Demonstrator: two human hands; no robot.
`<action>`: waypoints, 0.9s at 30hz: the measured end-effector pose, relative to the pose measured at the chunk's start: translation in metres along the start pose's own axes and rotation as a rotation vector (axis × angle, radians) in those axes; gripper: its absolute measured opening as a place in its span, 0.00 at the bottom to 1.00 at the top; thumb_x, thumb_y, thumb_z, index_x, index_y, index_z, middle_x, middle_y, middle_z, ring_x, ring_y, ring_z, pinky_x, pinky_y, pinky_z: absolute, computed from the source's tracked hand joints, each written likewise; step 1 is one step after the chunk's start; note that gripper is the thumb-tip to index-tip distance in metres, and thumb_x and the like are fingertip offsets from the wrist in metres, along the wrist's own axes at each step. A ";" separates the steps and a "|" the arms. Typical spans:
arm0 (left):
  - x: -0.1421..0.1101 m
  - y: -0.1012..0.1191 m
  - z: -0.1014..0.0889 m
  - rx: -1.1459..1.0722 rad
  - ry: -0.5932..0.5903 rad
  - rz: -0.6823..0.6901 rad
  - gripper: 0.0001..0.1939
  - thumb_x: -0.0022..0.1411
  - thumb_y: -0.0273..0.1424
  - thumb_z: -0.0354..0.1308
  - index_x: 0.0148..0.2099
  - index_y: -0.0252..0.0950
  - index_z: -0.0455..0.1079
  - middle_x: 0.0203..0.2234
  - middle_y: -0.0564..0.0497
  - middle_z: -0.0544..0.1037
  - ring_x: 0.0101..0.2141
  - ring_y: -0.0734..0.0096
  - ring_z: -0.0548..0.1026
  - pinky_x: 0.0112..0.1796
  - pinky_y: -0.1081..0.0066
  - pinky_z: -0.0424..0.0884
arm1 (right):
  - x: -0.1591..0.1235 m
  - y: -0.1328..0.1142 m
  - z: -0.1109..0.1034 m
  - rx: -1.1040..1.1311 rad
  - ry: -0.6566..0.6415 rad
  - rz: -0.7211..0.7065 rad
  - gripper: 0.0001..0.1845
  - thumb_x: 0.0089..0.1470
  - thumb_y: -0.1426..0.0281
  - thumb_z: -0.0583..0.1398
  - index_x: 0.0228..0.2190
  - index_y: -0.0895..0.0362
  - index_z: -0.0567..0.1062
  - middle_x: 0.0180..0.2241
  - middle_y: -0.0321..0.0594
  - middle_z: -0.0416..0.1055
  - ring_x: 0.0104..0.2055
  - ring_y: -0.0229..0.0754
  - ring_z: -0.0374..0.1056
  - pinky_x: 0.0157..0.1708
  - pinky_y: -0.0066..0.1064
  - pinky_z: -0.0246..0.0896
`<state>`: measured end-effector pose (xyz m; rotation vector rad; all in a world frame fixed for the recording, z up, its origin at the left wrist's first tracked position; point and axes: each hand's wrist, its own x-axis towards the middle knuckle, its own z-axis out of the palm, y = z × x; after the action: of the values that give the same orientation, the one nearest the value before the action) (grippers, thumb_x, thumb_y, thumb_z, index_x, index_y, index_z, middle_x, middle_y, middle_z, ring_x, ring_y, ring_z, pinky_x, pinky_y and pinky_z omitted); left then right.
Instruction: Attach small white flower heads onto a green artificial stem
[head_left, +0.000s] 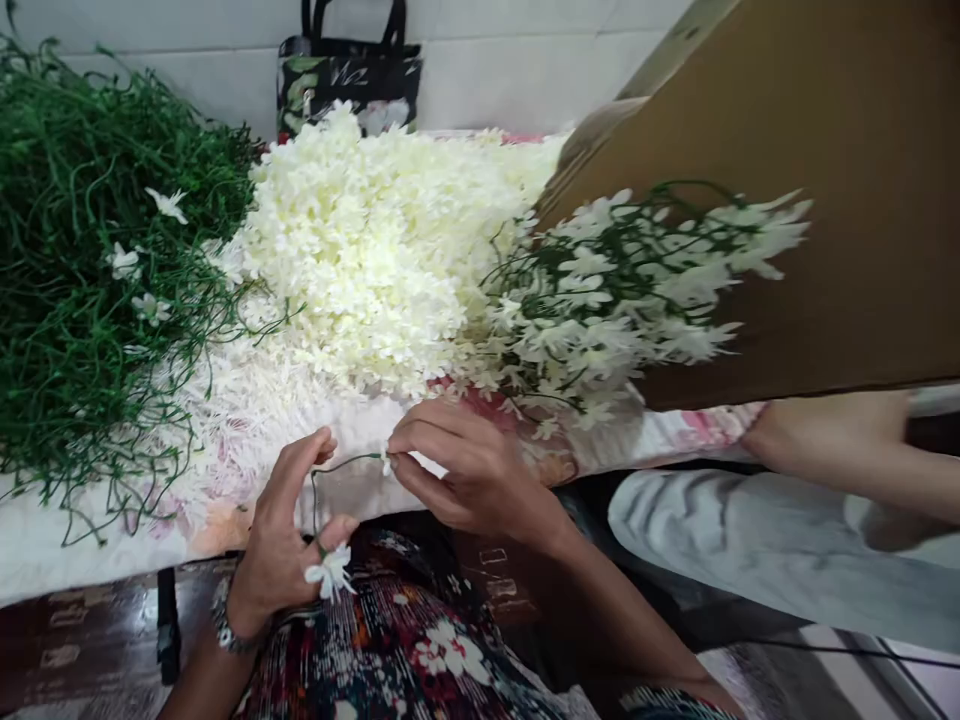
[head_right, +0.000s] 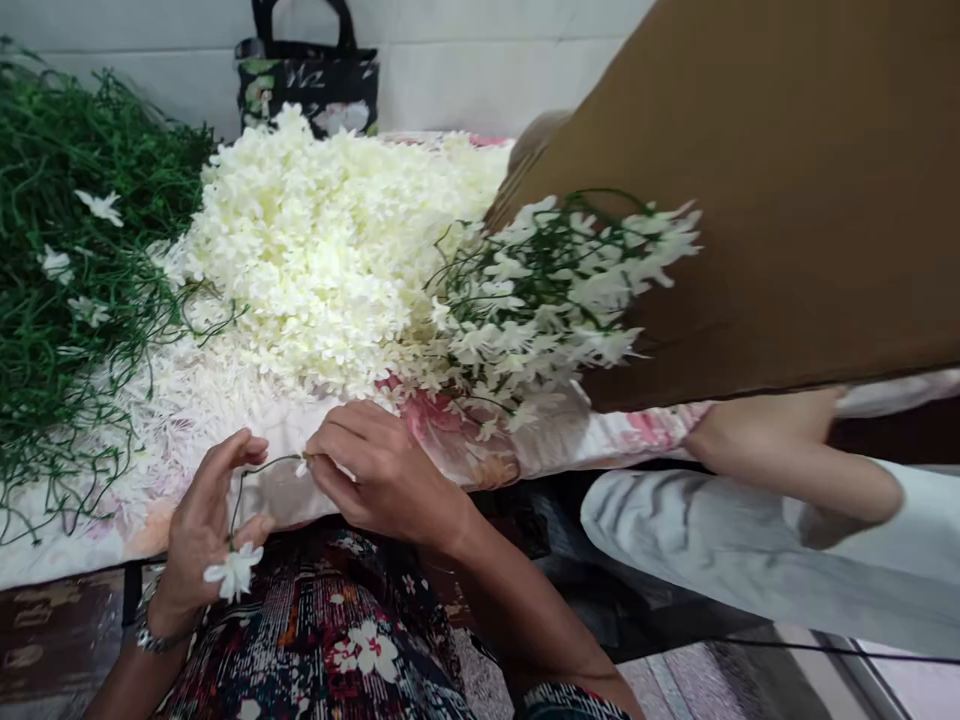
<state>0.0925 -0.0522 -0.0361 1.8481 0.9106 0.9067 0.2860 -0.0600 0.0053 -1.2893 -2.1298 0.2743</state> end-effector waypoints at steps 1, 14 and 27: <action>-0.001 0.000 -0.001 0.038 -0.027 0.021 0.32 0.52 0.25 0.54 0.58 0.38 0.48 0.49 0.41 0.62 0.48 0.60 0.63 0.48 0.58 0.61 | -0.003 0.003 -0.009 -0.041 0.060 0.016 0.04 0.47 0.78 0.54 0.25 0.60 0.67 0.23 0.38 0.66 0.28 0.34 0.61 0.29 0.28 0.58; -0.001 -0.013 -0.001 0.150 0.174 0.044 0.19 0.53 0.21 0.51 0.48 0.37 0.63 0.40 0.45 0.69 0.41 0.63 0.68 0.42 0.62 0.65 | -0.049 0.058 -0.111 -1.015 0.603 0.448 0.13 0.47 0.73 0.54 0.36 0.62 0.71 0.36 0.50 0.69 0.40 0.46 0.63 0.41 0.37 0.57; -0.001 -0.010 -0.004 0.134 0.235 0.065 0.15 0.53 0.19 0.51 0.43 0.36 0.68 0.34 0.48 0.71 0.36 0.67 0.70 0.36 0.67 0.67 | -0.043 0.063 -0.105 -1.117 0.743 0.508 0.06 0.42 0.72 0.55 0.19 0.59 0.69 0.22 0.45 0.68 0.28 0.43 0.63 0.30 0.34 0.57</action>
<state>0.0866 -0.0475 -0.0439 1.9211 1.0825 1.1457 0.4098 -0.0795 0.0400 -2.0619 -1.2108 -1.1751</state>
